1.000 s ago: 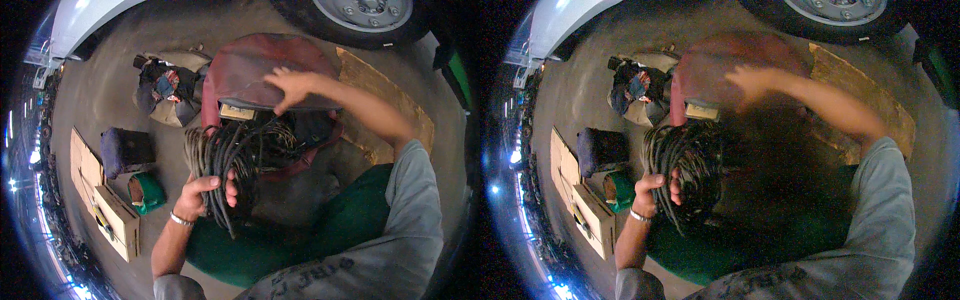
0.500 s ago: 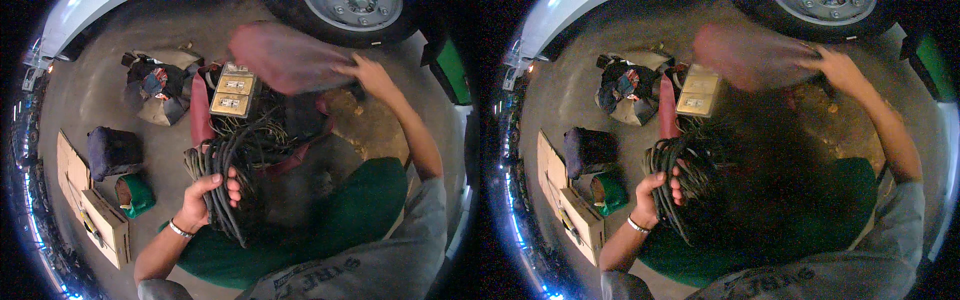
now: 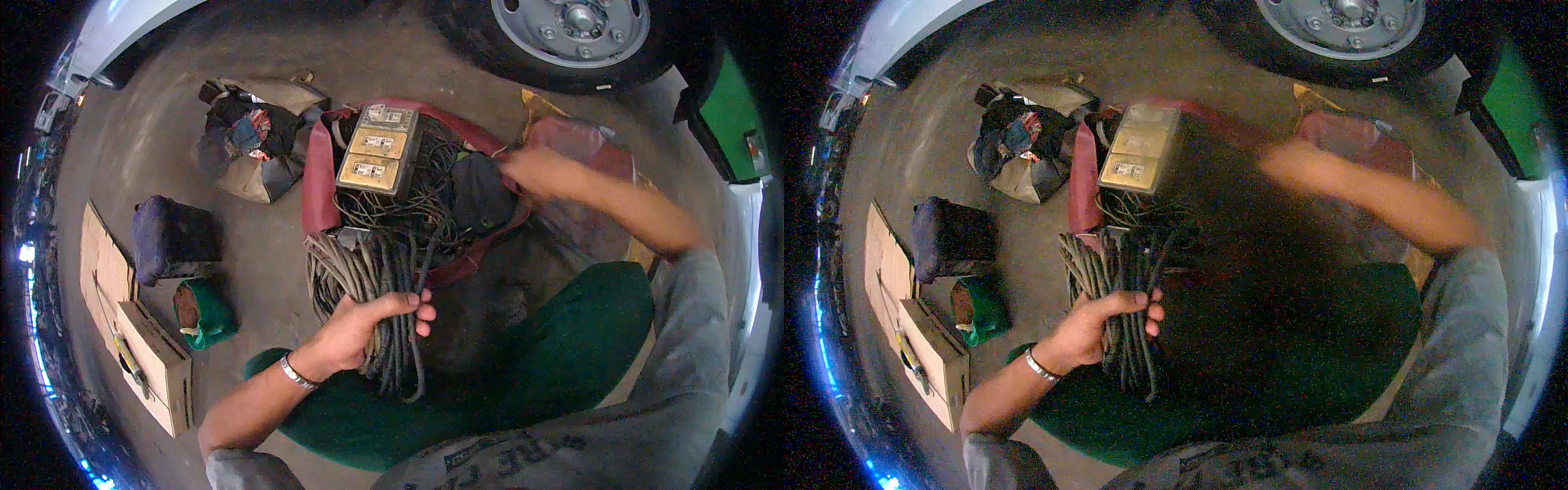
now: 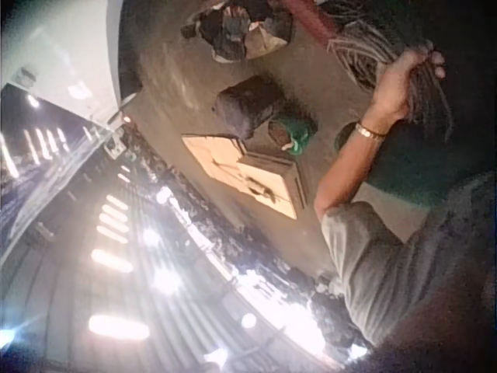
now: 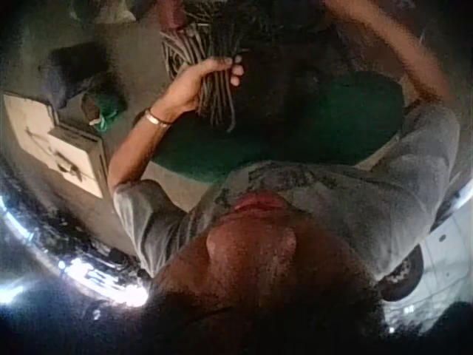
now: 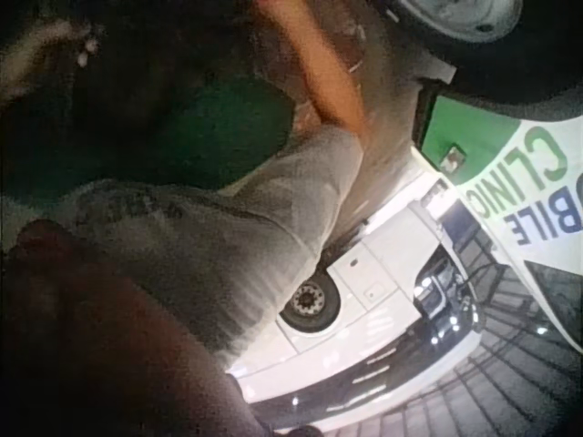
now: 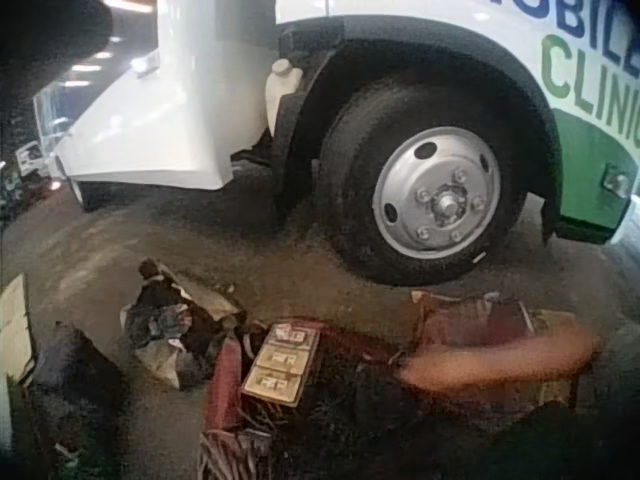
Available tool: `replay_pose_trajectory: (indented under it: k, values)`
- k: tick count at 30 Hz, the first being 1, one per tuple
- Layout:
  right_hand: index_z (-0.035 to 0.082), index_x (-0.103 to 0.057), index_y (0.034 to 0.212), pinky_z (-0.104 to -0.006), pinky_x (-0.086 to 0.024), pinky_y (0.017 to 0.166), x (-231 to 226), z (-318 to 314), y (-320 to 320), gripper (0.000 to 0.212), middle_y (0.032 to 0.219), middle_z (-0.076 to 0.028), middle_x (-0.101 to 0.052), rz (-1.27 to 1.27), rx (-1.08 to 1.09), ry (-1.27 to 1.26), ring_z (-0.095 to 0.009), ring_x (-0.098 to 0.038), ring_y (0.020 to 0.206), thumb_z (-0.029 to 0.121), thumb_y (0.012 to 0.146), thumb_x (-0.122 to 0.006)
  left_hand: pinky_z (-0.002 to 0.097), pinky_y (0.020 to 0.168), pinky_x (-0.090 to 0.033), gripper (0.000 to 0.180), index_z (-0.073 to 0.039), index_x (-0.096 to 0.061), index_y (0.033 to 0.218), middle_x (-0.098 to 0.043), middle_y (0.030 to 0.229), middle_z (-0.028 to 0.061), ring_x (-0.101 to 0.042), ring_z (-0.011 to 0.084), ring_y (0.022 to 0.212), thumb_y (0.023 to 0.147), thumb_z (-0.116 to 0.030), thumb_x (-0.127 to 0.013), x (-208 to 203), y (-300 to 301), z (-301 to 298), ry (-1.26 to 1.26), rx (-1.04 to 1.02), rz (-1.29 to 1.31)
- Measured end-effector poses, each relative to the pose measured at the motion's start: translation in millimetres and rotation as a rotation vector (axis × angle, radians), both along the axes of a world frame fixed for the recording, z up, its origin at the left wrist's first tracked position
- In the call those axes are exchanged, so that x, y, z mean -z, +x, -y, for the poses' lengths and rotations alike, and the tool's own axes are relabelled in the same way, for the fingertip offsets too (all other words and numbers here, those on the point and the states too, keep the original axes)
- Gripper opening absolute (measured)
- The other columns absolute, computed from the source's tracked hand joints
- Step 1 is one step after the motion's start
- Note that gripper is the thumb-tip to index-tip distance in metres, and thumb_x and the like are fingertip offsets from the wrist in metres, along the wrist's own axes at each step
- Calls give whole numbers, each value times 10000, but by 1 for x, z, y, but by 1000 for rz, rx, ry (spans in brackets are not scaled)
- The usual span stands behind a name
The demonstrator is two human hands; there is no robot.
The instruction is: The person picks up a long electrical cable from a cluttered workbench, coils it by hand, and places it into a red duffel bag along with other items. The person then closes the bag and carries it across the workshop floor.
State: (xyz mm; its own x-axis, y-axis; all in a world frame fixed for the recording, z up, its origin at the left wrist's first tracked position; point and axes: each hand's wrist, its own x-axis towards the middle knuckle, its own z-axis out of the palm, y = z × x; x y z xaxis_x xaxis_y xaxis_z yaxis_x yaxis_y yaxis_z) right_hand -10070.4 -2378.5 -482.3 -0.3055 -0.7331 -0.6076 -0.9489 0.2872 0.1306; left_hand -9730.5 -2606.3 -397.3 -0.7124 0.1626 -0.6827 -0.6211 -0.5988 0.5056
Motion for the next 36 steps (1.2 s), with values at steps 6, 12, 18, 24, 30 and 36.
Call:
replay_pose_trajectory:
  k: [6, 12, 18, 24, 30, 36]
  values:
    - [340, -238, 1614, -615, -354, 1135, 34, 218, -12, 1393, 1558, -105, -422, -128, -527, -361, -362, -374, 1472, 275, 446, -995, 372, 781, -609, 292, 14, -640, 1173, -730, 974, 113, -726, 216, 817, 938, -159, -666, 2, 7, -8, 16, -64, 54]
    - [314, -25, 1651, -642, -145, 1255, 91, 265, 7, 1729, 1680, -171, -219, 53, -770, -224, -401, -216, 1552, 337, 252, -1041, 346, 774, -604, 276, 40, -650, 1175, -737, 979, 123, -731, 213, 830, 941, -105, -672, -7, 36, -11, 0, -113, 101]
    - [182, -80, 1651, -513, -293, 1232, 65, 266, -9, 1628, 1607, -273, -306, 306, -689, -393, -455, -338, 1476, 327, 334, -1026, 359, 746, -604, 260, 63, -651, 1135, -728, 919, 124, -718, 232, 769, 921, -84, -664, -16, 50, 10, -34, -285, 117]
    - [25, -88, 1617, -419, -429, 1122, -3, 240, -48, 1450, 1487, -309, -439, 613, -141, -836, -388, -500, 1356, 358, 531, -988, 372, 731, -610, 280, 58, -641, 1150, -719, 900, 127, -720, 243, 756, 919, -99, -658, -37, 47, 9, -139, -247, 20]
    - [9, -159, 1599, -437, -451, 1087, -65, 189, -86, 1374, 1432, -292, -511, 215, -123, -1199, -388, -546, 1304, 431, 570, -967, 318, 698, -595, 250, 10, -652, 1138, -707, 874, 68, -696, 162, 755, 973, -178, -631, -32, 8, 23, -345, -301, 17]
    - [-61, -30, 1608, -439, -362, 1177, -115, 117, -100, 1517, 1567, -333, -342, 39, 135, -1009, -399, -399, 1442, 569, 577, -947, 281, 642, -531, 237, 23, -716, 985, -735, 873, 69, -681, 138, 731, 955, -200, -644, -16, -89, 14, -635, -75, -192]
